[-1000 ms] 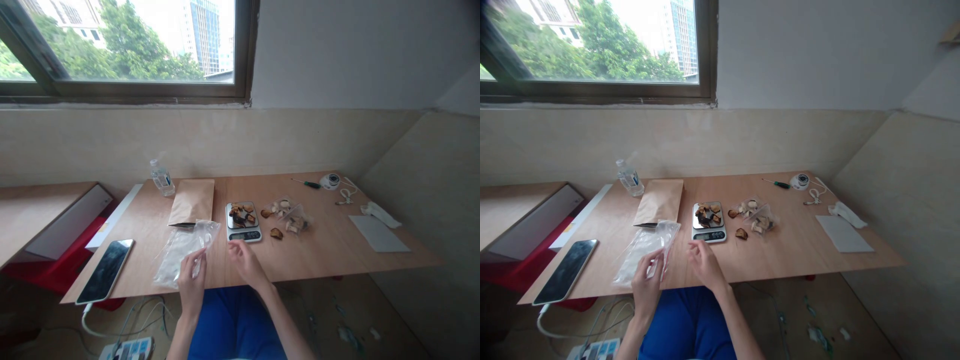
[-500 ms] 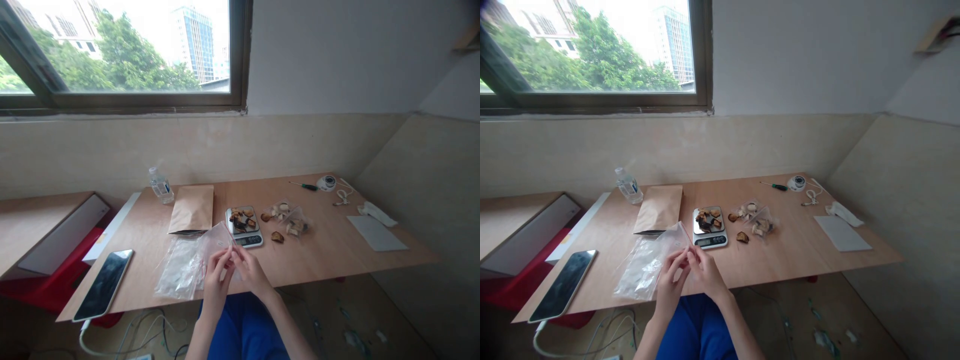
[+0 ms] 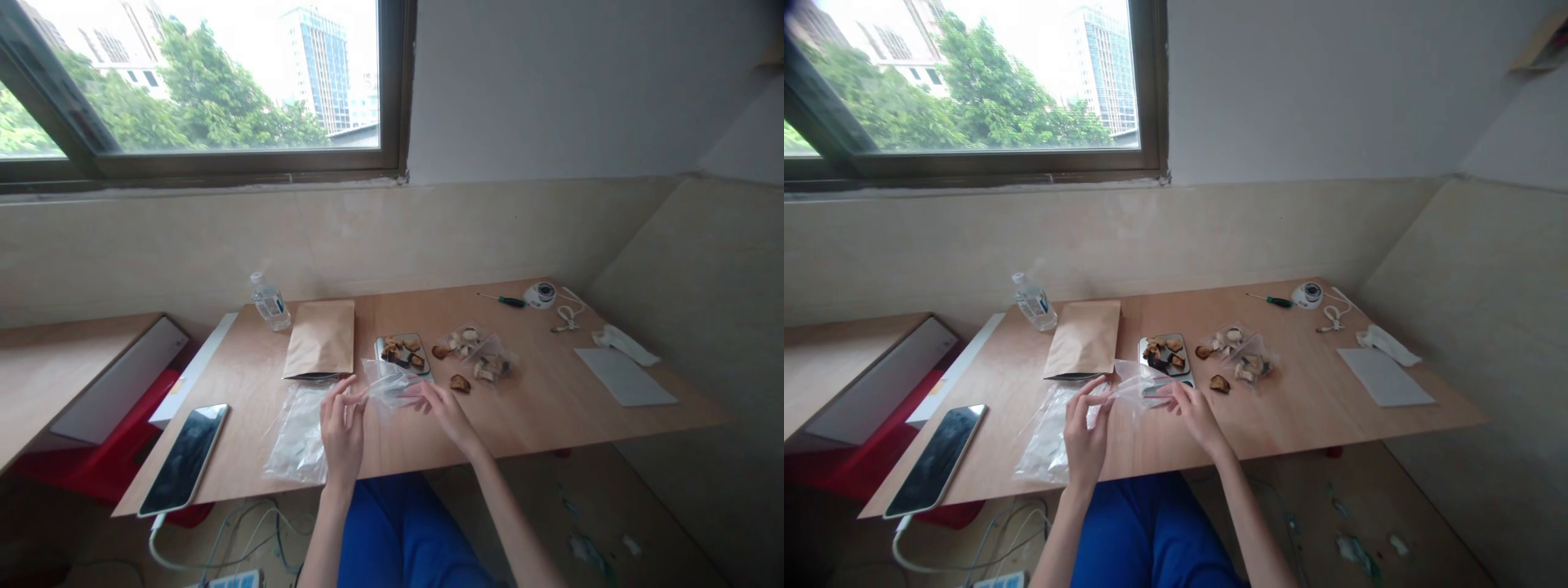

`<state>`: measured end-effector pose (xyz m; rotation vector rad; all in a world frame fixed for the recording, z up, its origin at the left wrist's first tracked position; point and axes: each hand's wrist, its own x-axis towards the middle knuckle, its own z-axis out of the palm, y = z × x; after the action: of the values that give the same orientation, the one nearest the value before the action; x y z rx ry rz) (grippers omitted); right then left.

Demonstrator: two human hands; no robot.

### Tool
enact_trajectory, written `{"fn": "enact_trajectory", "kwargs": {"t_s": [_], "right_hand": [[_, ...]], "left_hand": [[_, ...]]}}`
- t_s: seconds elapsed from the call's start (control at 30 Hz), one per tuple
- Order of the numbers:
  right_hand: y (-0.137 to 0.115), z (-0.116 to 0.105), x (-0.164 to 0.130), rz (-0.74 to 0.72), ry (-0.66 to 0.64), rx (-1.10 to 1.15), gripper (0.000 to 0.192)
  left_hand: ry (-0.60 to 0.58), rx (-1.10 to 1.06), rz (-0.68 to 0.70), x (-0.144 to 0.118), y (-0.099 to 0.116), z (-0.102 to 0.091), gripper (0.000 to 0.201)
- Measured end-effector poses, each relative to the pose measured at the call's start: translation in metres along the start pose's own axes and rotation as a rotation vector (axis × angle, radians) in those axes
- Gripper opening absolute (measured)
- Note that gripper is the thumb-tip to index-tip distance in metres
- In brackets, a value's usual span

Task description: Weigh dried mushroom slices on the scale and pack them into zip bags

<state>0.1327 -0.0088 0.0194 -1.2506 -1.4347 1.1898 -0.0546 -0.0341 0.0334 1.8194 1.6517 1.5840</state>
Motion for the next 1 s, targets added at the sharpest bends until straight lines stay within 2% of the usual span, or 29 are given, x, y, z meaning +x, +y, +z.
{"fn": "enact_trajectory", "kwargs": {"t_s": [0.1,0.23,0.33,0.43,0.53,0.8,1.0], "right_hand": [[0.004,-0.006,0.019,-0.144,0.060,-0.106,0.045],[0.023,-0.004,0.048,-0.305,0.270,-0.466,0.037],[0.043,-0.001,0.064,-0.344,0.240,-0.733,0.039],[0.056,0.001,0.072,-0.360,0.171,-0.863,0.049],[0.060,-0.001,0.076,-0.361,0.162,-0.865,0.043],[0.062,-0.018,0.077,-0.450,0.153,-0.667,0.022],[0.054,-0.025,0.076,-0.453,0.195,-0.512,0.019]], "left_hand": [[-0.053,-0.115,-0.081,0.004,0.004,0.004,0.010],[0.016,-0.162,-0.216,0.012,0.007,0.008,0.015],[0.075,-0.155,-0.271,0.018,0.006,0.007,0.016],[0.078,-0.175,-0.290,0.018,0.004,0.007,0.016],[0.068,-0.200,-0.302,0.014,0.004,0.010,0.016],[0.010,-0.220,-0.313,0.006,0.000,0.030,0.016],[-0.008,-0.209,-0.312,0.003,-0.007,0.038,0.013]]}}
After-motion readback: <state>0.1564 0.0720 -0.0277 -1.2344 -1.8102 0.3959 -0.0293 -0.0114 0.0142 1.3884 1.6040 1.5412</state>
